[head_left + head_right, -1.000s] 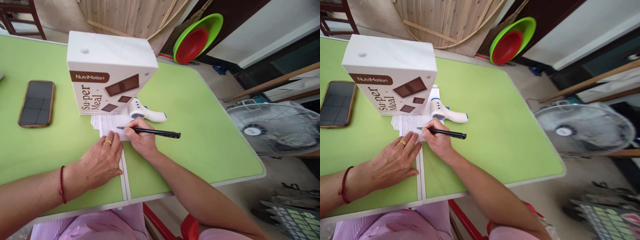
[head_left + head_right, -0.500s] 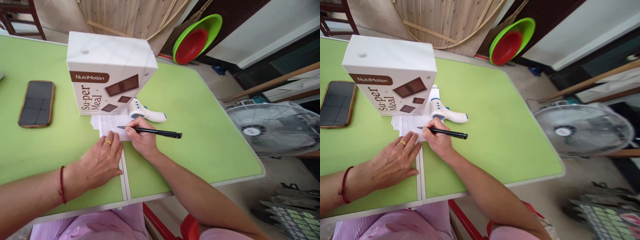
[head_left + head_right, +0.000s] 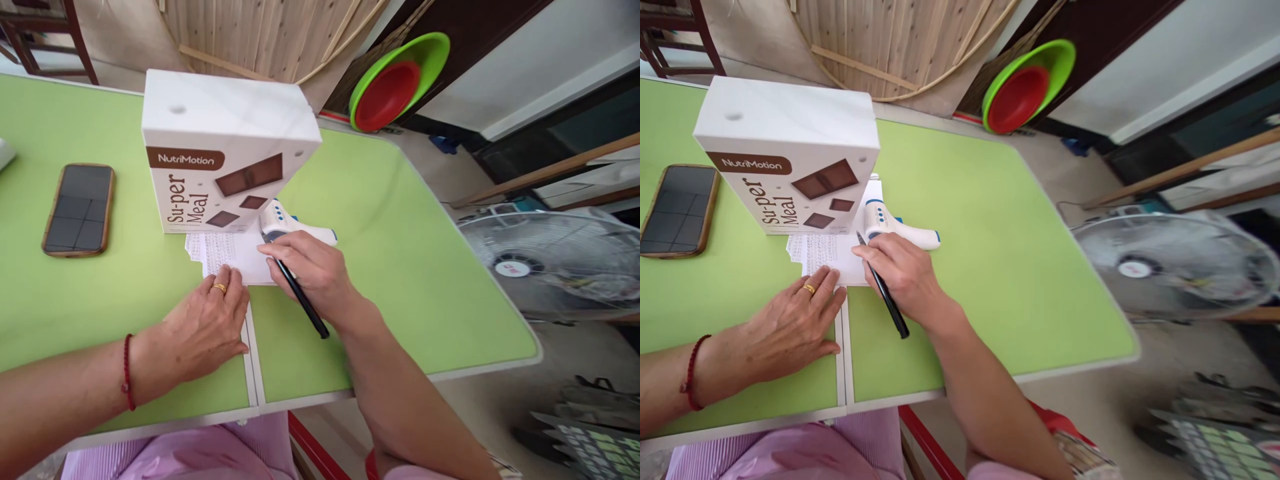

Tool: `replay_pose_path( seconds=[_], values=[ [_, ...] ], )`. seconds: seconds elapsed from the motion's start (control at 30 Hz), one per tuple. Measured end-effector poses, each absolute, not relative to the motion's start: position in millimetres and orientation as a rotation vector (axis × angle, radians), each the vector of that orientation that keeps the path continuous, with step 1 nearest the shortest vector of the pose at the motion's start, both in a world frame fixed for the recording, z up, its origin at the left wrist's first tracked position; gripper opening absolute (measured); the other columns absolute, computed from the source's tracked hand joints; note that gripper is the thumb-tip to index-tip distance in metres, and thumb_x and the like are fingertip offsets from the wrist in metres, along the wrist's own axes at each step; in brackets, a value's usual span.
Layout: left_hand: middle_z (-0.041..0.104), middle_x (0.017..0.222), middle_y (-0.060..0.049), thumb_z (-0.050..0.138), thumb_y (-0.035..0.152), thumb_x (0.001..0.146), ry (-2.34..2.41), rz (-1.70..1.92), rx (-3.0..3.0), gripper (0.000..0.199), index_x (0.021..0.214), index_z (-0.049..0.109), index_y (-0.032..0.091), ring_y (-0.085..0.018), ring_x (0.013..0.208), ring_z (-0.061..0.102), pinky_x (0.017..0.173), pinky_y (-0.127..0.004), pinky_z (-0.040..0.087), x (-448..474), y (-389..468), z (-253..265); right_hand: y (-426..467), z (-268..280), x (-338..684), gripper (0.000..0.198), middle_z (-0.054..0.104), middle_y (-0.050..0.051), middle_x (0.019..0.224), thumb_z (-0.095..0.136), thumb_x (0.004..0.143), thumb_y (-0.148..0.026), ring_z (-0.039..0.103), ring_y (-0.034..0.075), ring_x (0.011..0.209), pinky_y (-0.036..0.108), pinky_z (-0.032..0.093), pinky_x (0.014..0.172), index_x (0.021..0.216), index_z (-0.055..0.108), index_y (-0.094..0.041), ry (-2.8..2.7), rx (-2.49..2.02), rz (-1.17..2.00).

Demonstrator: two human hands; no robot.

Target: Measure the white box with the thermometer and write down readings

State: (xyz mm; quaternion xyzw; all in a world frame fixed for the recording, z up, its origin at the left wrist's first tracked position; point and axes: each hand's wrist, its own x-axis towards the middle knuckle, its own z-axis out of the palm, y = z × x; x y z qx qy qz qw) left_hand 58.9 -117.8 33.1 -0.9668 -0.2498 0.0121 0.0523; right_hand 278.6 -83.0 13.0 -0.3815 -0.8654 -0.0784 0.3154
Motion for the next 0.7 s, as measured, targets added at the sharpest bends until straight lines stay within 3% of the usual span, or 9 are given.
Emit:
replay_pose_path(
  seconds=[0.23,0.7],
  values=[
    [0.048,0.134,-0.036,0.057,0.054,0.093,-0.759,0.094,-2.955,0.071,0.128,0.055,-0.007,-0.044,0.128,0.049,0.100,-0.048,0.049,59.1,-118.2,37.1,-85.9,15.3,281.4,0.031,0.069,0.012,0.094,0.035,0.101,-0.015,0.060,0.022,0.085,0.033,0.046,0.069,0.113,0.064,-0.012,-2.548,-1.124,-0.494],
    [0.049,0.134,-0.035,0.058,0.057,0.091,-0.763,0.053,-2.946,0.073,0.127,0.055,-0.006,-0.044,0.128,0.050,0.100,-0.048,0.049,58.7,-118.5,33.3,-84.3,10.2,282.6,0.031,0.067,0.013,0.096,0.036,0.100,-0.014,0.057,0.022,0.084,0.034,0.043,0.070,0.115,0.064,-0.011,-2.663,-1.224,-0.503]
  ],
)
